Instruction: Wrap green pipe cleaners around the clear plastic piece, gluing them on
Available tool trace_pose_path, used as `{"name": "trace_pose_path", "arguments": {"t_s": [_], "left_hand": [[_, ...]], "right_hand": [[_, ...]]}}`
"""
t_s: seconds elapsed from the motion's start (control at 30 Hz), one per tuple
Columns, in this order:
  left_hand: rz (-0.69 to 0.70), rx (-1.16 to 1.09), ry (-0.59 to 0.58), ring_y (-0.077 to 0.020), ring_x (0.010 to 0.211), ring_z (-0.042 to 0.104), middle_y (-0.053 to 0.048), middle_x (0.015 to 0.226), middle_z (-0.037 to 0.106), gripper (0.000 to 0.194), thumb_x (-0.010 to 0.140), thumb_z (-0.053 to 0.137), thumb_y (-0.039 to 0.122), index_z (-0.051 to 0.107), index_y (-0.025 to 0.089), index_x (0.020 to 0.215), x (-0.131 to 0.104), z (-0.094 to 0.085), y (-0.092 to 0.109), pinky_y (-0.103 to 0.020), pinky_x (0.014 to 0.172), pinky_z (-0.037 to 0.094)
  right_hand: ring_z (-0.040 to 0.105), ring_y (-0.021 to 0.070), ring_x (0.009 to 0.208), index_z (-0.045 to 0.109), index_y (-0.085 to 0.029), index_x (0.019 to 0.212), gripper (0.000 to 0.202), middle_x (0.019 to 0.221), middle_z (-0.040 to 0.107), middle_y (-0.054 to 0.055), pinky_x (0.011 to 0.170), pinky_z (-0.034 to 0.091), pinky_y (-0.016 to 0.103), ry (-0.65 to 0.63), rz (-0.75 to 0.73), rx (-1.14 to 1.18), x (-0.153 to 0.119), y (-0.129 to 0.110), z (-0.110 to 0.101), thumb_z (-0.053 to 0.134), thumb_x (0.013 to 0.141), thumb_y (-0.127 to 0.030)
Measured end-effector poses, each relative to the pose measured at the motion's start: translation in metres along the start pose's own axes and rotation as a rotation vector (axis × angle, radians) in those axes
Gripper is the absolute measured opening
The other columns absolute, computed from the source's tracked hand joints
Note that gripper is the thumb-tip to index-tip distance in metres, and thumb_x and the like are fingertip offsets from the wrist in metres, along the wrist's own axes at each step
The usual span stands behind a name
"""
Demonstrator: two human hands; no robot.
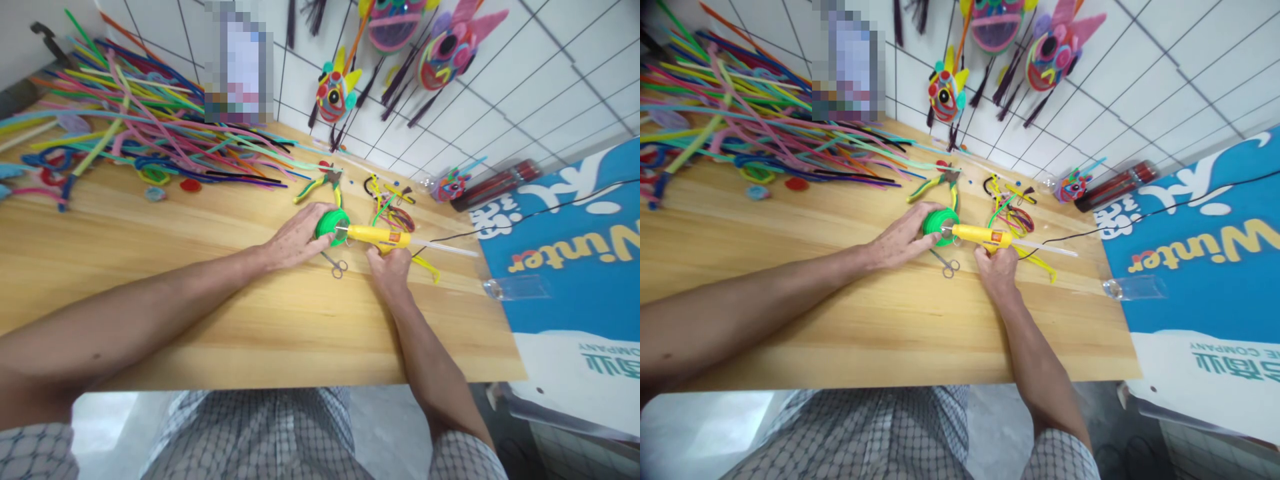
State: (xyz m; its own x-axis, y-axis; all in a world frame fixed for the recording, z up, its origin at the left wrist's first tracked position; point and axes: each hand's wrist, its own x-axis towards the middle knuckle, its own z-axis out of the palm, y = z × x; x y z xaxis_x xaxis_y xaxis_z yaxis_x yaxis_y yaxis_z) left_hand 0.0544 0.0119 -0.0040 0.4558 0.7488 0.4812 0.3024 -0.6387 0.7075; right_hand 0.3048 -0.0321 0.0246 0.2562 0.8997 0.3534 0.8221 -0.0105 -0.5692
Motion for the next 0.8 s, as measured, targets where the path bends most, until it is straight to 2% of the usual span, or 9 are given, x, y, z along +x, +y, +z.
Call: {"name": "trace_pose_path", "arguments": {"t_s": [0.43, 0.8], "left_hand": [[0.006, 0.017, -0.011, -0.0335, 0.143, 0.062, -0.017, 0.151, 0.064, 0.056, 0.100, 0.060, 0.037, 0.049, 0.017, 0.152, -0.0002, 0.0000, -0.0008, -0.051, 0.124, 0.052], [0.019, 0.019, -0.009, -0.0330, 0.143, 0.061, -0.016, 0.152, 0.063, 0.056, 0.101, 0.060, 0.036, 0.049, 0.018, 0.153, -0.0010, 0.0011, -0.0040, -0.051, 0.125, 0.051]], "right_hand": [[0.049, 0.0172, 0.052, 0.044, -0.028, 0.056, 0.019, 0.051, 0.046, -0.004, 0.059, 0.042, 0.032, 0.002, -0.025, 0.001, -0.0001, 0.0037, 0.0012, 0.054, 0.069, -0.037], [0.057, 0.0201, 0.054, 0.051, -0.028, 0.061, 0.016, 0.053, 0.053, -0.002, 0.063, 0.048, 0.034, 0.021, -0.019, 0.004, -0.0016, 0.0039, 0.0003, 0.053, 0.072, -0.039]]}}
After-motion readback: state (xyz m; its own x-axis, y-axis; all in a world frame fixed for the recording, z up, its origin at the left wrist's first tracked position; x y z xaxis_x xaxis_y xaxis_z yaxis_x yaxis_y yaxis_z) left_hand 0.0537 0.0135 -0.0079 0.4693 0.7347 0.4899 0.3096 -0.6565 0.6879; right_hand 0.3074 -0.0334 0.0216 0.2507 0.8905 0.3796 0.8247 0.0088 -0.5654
